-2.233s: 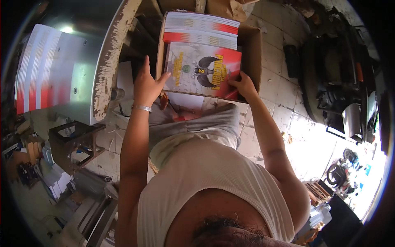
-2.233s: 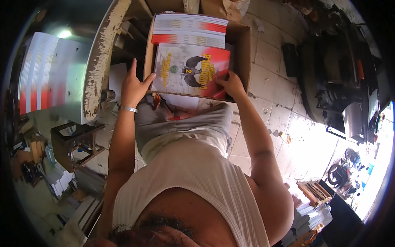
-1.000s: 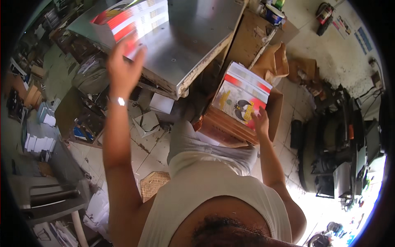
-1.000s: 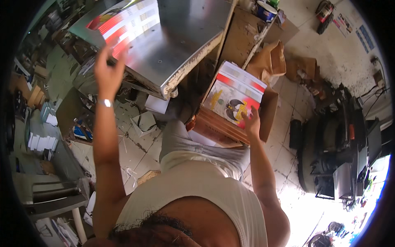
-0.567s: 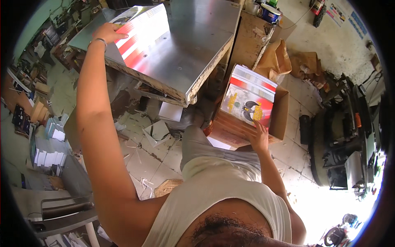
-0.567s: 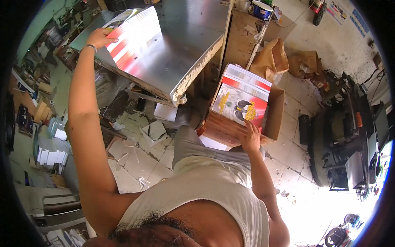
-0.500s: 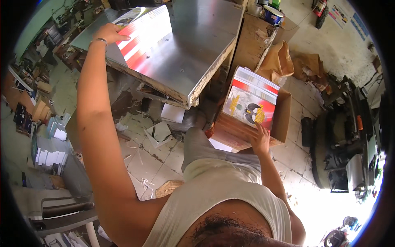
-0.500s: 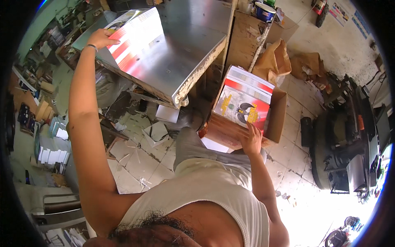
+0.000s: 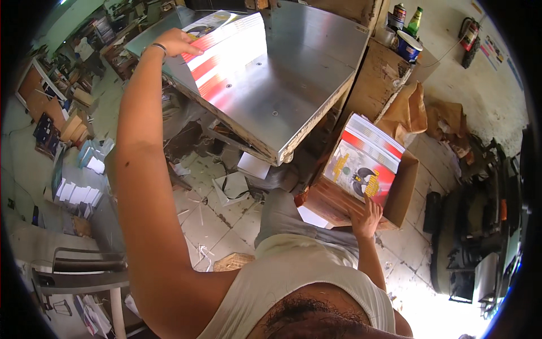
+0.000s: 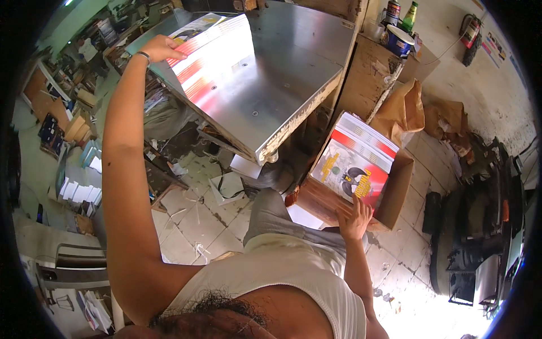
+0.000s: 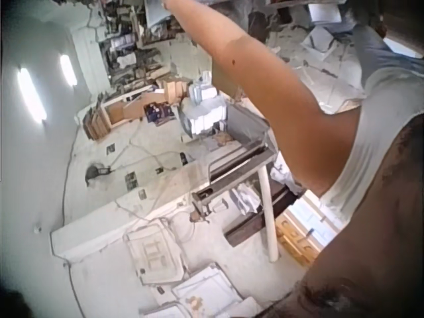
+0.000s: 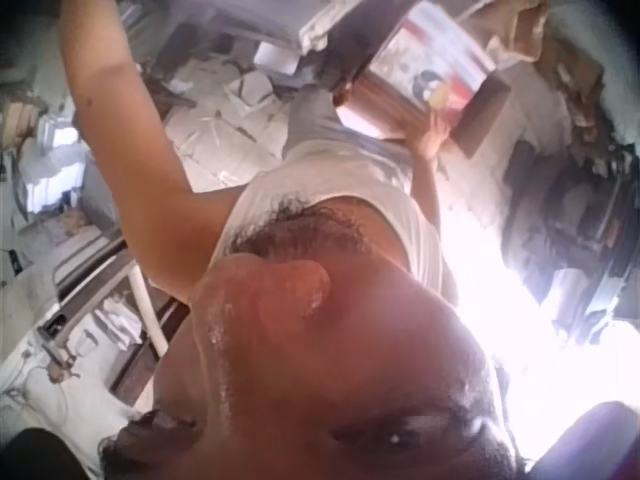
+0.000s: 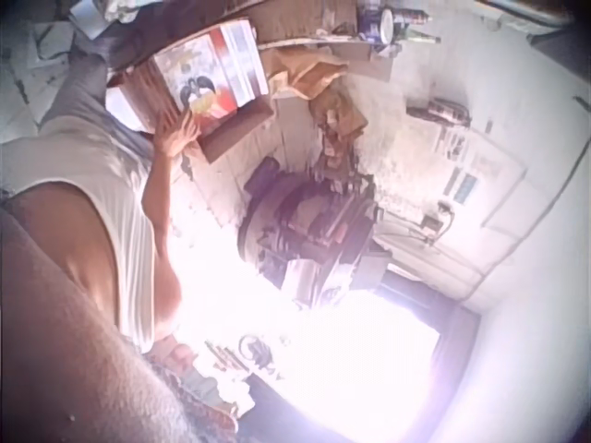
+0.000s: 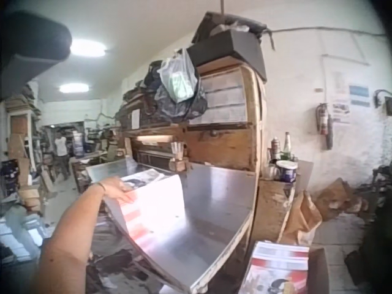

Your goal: The person aligns stacks of printed booklets and packs them into a cardboard box by hand.

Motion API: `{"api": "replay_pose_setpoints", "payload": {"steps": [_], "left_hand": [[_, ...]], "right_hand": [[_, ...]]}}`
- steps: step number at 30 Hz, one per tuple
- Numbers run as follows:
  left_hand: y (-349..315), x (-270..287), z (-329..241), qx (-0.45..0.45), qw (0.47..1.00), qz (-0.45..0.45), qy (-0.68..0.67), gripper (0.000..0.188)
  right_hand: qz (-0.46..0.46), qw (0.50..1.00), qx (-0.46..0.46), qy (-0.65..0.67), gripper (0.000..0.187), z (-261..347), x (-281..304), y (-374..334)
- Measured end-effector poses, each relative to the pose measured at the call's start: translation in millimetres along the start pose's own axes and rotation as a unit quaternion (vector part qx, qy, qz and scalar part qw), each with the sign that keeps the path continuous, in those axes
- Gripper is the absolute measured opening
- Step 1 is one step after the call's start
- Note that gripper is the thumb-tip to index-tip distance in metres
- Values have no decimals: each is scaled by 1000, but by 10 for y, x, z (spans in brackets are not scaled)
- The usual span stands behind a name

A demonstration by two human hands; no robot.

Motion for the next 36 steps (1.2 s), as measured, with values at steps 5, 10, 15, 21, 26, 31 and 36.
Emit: {"api": "replay_pose_setpoints", "payload": {"steps": [5, 10, 15, 21, 26, 31, 36], "left_hand": [[105, 16, 66, 18, 1000, -2, -22, 58], [76, 29, 61, 13, 1000, -7, 5, 63], [116, -15, 88, 16, 1000, 1, 4, 63], [86, 17, 61, 19, 1000, 12, -8, 60], [19, -7, -47, 16, 999, 28, 25, 62], [9, 0, -58, 9, 999, 19, 33, 65], [90, -3, -46, 3, 999, 38, 23, 72]], "right_hand": [[17, 1000, -6, -6, 76, -35, -33, -29], [14, 1000, 7, -7, 77, -36, -59, -35], [23, 1000, -11, -7, 75, -24, -43, -26], [18, 1000, -6, -15, 73, -43, -64, -46], [12, 1000, -5, -27, 73, -41, -73, -47], [16, 999, -16, -34, 71, -36, -87, -23], [21, 999, -18, -33, 71, -54, -92, -38]]}}
Point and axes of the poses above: each hand's wrist, its own y-axis towards the middle knuckle, its own x-axis out of the back of the hand, z = x × y, the point moved 10 cm from there along y, towards the middle knuckle, and after that the axes turned 10 degrees about x, right-handed, at the moved point
